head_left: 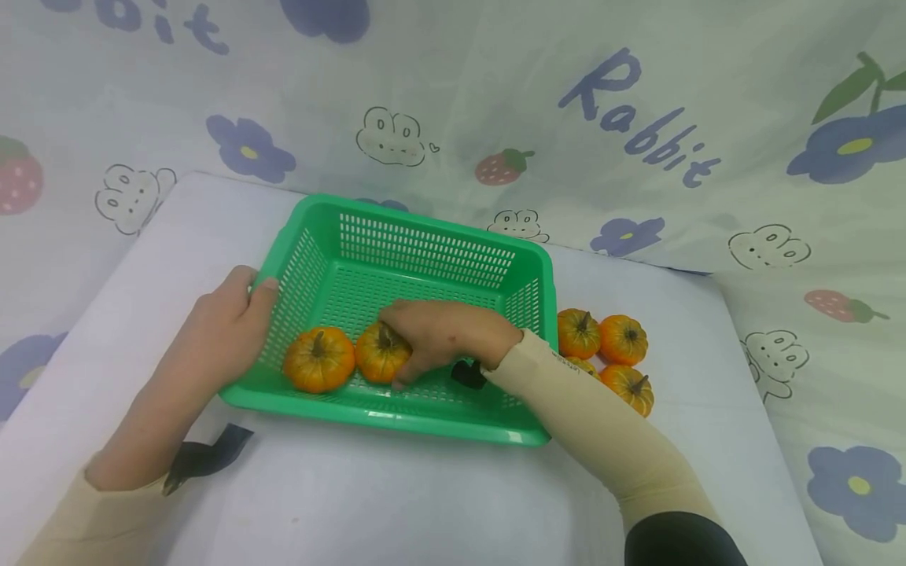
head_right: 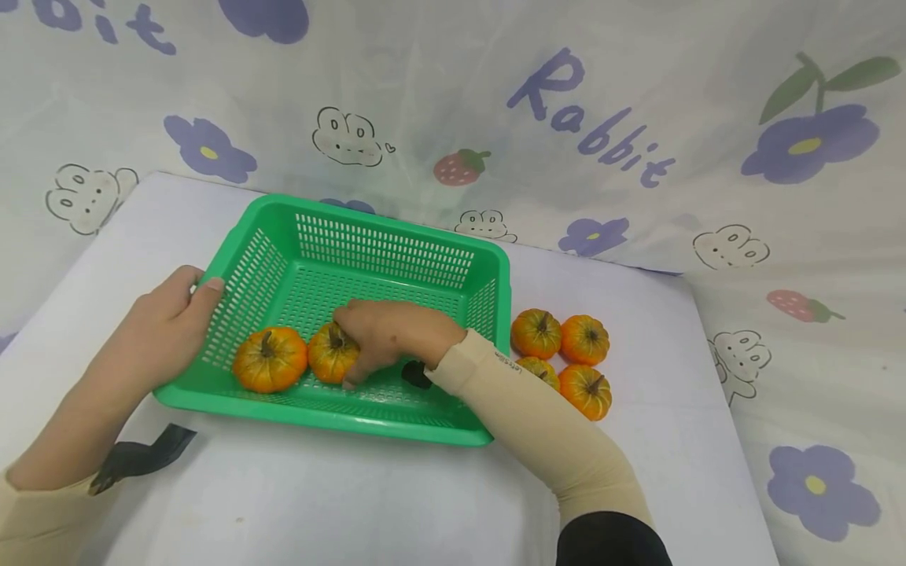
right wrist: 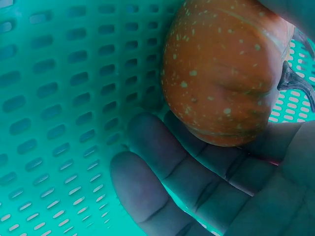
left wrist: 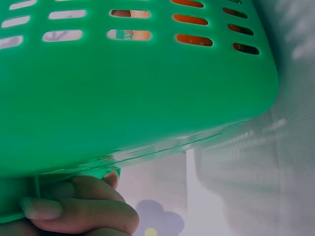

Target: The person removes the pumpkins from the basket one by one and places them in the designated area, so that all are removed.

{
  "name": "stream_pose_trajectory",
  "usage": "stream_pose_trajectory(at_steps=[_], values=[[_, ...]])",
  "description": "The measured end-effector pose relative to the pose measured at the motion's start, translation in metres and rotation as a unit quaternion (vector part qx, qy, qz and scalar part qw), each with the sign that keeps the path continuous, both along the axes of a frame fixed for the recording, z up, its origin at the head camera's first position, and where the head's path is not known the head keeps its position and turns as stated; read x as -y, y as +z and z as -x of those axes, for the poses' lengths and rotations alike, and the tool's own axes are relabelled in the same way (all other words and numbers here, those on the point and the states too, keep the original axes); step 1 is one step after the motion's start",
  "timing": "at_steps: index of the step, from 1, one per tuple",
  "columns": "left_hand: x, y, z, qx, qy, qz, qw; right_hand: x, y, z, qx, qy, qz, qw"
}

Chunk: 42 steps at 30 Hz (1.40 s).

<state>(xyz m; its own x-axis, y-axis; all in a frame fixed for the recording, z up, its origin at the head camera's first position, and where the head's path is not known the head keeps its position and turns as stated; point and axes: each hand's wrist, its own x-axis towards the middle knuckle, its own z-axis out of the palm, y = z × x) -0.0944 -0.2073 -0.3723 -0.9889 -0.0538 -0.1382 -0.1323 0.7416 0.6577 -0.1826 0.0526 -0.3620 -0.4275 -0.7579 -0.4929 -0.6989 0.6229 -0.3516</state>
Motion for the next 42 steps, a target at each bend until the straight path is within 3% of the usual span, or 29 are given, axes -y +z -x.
stream_pose_trajectory(at_steps=[18,42], values=[[0.0007,0.0016,0.0001,0.004,0.000,0.001,1.0000,-0.0041,0.0036,0.0028,0.016,-0.009,0.042,0.9990],[0.0006,0.0006,0.0007,0.006,-0.001,-0.003,1.0000,-0.0065,0.0045,0.0049,0.030,0.000,0.036,0.9989]])
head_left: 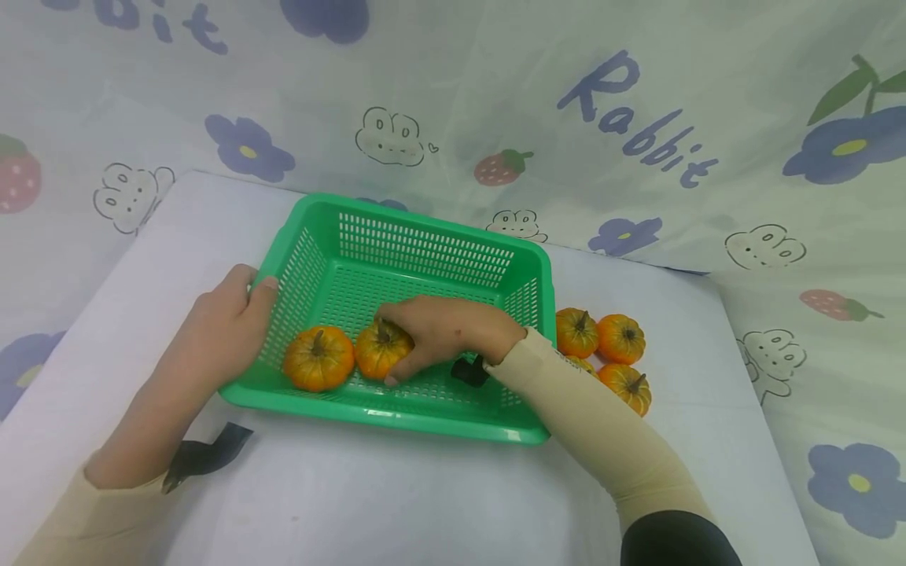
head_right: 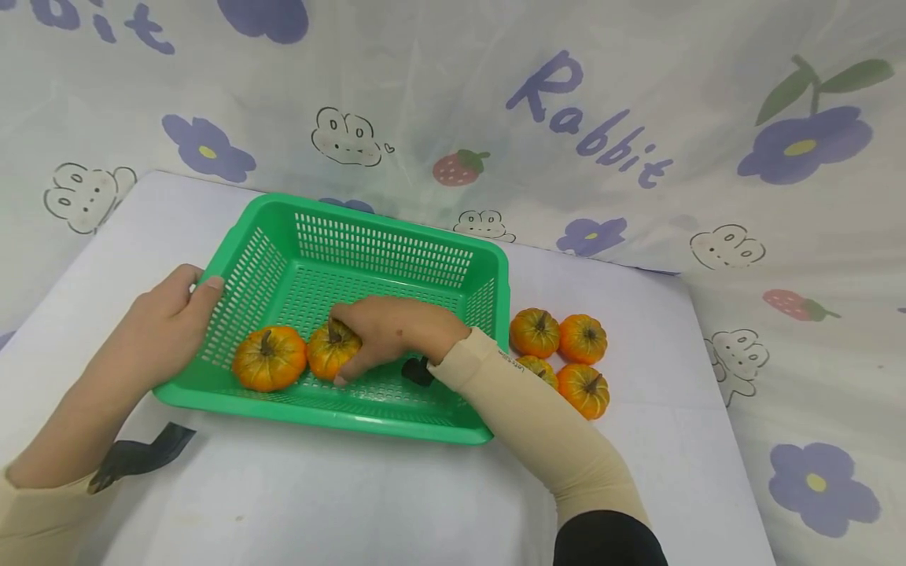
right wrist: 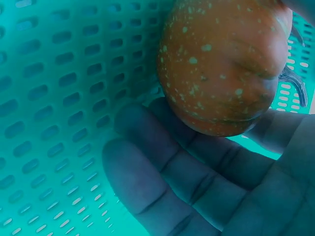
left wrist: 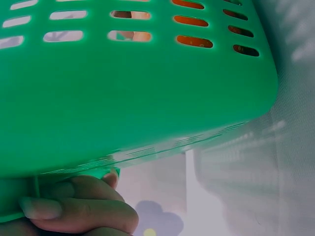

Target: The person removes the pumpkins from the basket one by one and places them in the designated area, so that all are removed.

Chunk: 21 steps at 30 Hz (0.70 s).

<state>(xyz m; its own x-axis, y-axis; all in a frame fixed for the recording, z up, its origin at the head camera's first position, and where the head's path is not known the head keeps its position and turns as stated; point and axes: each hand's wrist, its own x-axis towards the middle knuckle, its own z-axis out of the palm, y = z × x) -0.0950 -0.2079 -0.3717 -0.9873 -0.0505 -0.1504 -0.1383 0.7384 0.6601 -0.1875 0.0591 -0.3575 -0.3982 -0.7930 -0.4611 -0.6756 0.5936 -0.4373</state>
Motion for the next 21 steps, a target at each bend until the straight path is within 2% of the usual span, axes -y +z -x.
stream_pose_trajectory(at_steps=[7,21], values=[[-0.0002,-0.0008,0.0008,-0.001,-0.002,-0.005,1.0000,-0.0009,0.0000,-0.0003,-0.009,0.009,0.004,0.9999],[0.0007,-0.0005,0.0003,0.000,-0.003,0.000,1.0000,-0.0018,0.0007,-0.0001,-0.015,-0.009,0.014,0.9998]])
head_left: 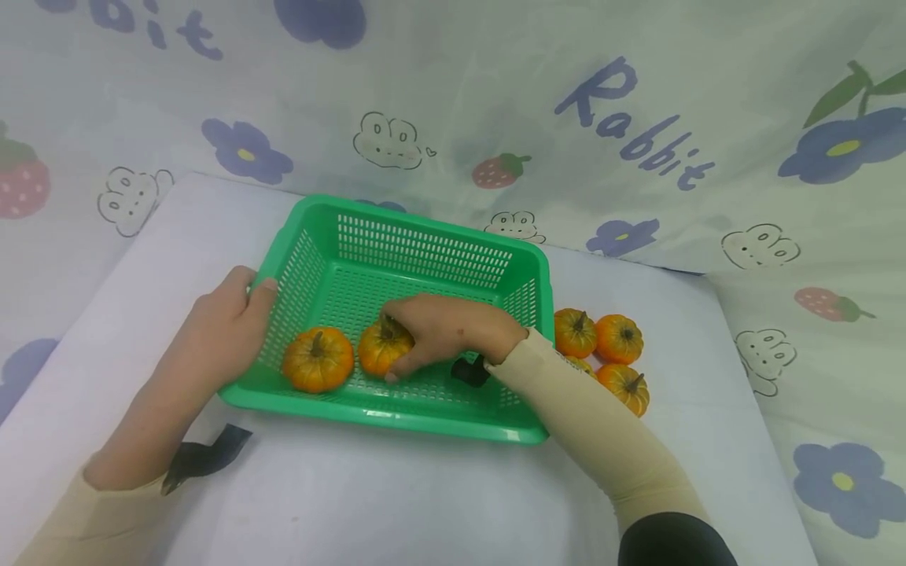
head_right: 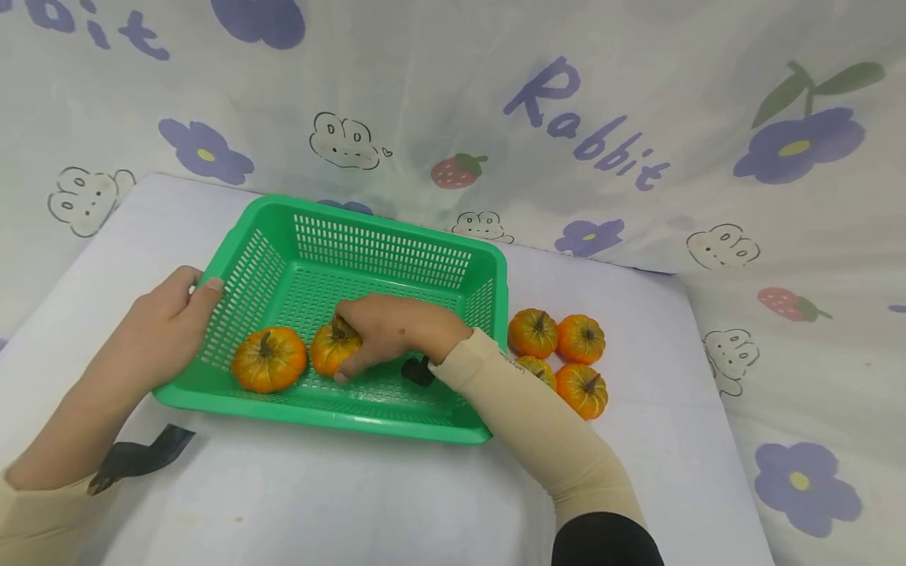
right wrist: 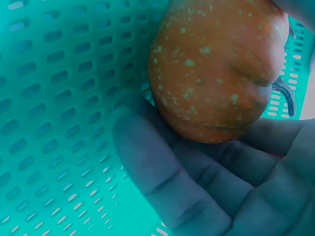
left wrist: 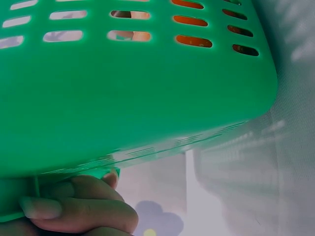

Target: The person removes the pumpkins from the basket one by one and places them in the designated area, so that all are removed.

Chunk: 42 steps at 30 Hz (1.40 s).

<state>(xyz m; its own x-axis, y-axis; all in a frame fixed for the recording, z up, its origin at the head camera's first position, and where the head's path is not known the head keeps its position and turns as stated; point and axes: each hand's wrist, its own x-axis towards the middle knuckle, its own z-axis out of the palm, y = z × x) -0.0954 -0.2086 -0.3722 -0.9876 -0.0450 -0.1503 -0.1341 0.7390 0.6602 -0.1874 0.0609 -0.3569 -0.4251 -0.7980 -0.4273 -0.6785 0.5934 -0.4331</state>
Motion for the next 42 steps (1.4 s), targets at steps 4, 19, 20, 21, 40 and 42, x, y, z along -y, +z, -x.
stream_pose_trajectory(at_steps=[4,19,20,21,40,42], values=[[0.000,0.000,0.001,-0.001,-0.001,0.001,1.0000,-0.002,0.001,0.001,0.002,-0.005,0.000,1.0000],[0.004,-0.007,0.000,-0.001,0.006,-0.002,1.0000,-0.004,0.010,0.005,-0.020,-0.023,0.016,0.9994],[0.004,-0.007,0.000,-0.003,0.004,-0.002,1.0000,-0.005,0.012,0.002,-0.023,-0.021,0.017,0.9994],[0.003,-0.007,0.000,-0.004,0.003,-0.002,1.0000,-0.005,0.013,0.000,-0.025,-0.019,0.017,0.9994],[0.002,-0.009,0.005,-0.007,-0.002,-0.002,1.0000,-0.092,0.060,-0.048,-0.102,-0.091,0.040,0.9897],[0.002,-0.011,0.005,-0.006,-0.002,-0.002,1.0000,-0.113,0.061,-0.054,-0.110,-0.124,0.056,0.9846]])
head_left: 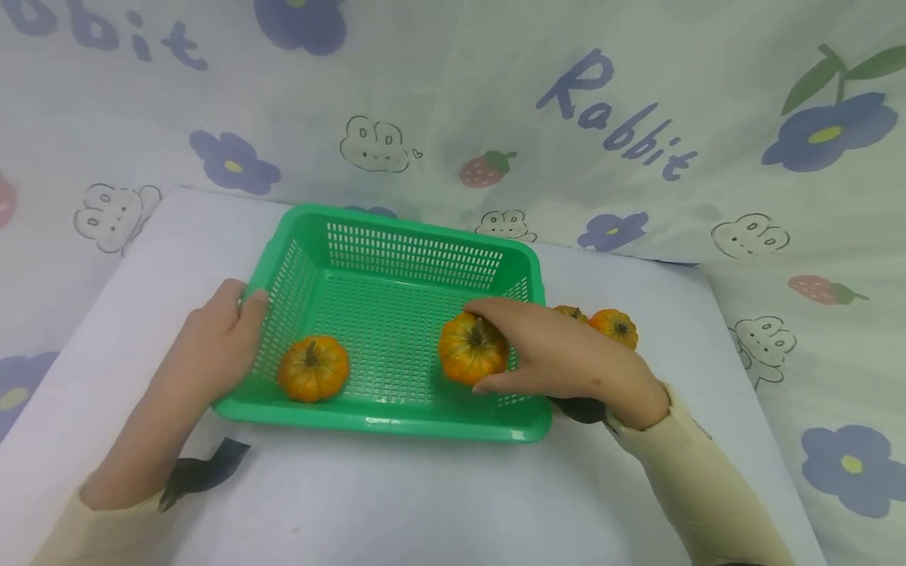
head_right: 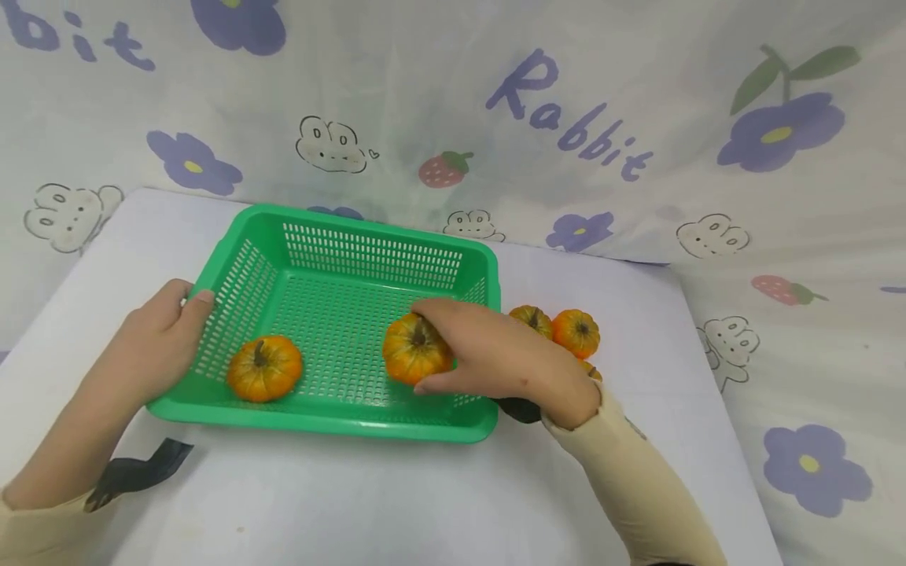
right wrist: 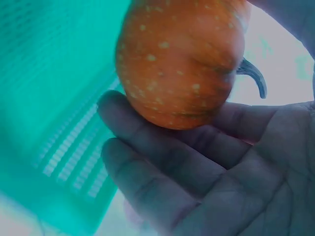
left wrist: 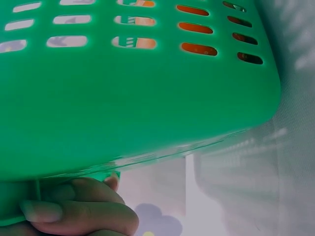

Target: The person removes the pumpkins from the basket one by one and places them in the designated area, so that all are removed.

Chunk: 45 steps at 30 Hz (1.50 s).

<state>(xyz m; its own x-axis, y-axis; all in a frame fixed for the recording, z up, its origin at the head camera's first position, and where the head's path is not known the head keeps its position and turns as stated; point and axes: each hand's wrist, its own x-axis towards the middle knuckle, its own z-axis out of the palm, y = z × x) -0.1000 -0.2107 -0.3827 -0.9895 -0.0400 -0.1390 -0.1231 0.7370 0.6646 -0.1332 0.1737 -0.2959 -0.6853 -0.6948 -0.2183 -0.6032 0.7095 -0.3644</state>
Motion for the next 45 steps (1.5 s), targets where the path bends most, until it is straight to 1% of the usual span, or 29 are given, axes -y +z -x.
stream_pose_trajectory(at_steps=[4,9,12,15,20,23,28,33,35,41,45], values=[[0.001,-0.001,-0.002,-0.001,0.002,0.003,1.0000,-0.041,0.002,-0.012,-0.003,-0.068,0.044,0.9967],[0.001,-0.001,-0.002,-0.004,0.000,0.005,1.0000,-0.088,0.000,-0.025,-0.007,-0.140,0.082,0.9867],[0.001,0.000,-0.001,-0.002,-0.002,0.002,1.0000,-0.115,-0.004,-0.033,-0.014,-0.188,0.086,0.9784],[0.001,0.000,-0.001,0.002,-0.003,0.000,1.0000,-0.139,-0.010,-0.039,-0.029,-0.226,0.079,0.9705],[0.001,0.000,-0.001,0.002,-0.003,0.007,1.0000,-0.169,-0.021,-0.047,-0.068,-0.262,0.078,0.9595],[0.002,0.000,-0.001,0.003,-0.004,0.007,1.0000,-0.181,-0.026,-0.048,-0.082,-0.275,0.094,0.9534],[0.001,0.000,-0.002,0.007,-0.007,0.003,0.9999,-0.198,-0.034,-0.047,-0.087,-0.302,0.117,0.9422],[-0.001,0.002,-0.002,0.006,-0.009,-0.001,0.9999,-0.211,-0.041,-0.042,-0.069,-0.357,0.109,0.9251],[-0.001,0.003,-0.002,0.006,-0.009,-0.002,0.9999,-0.216,-0.045,-0.038,-0.059,-0.373,0.102,0.9201],[-0.001,0.004,-0.002,0.008,-0.010,0.002,0.9999,-0.231,-0.056,-0.031,-0.033,-0.401,0.096,0.9104],[-0.001,0.004,-0.002,0.007,-0.008,0.006,0.9999,-0.235,-0.060,-0.029,-0.035,-0.407,0.113,0.9057]])
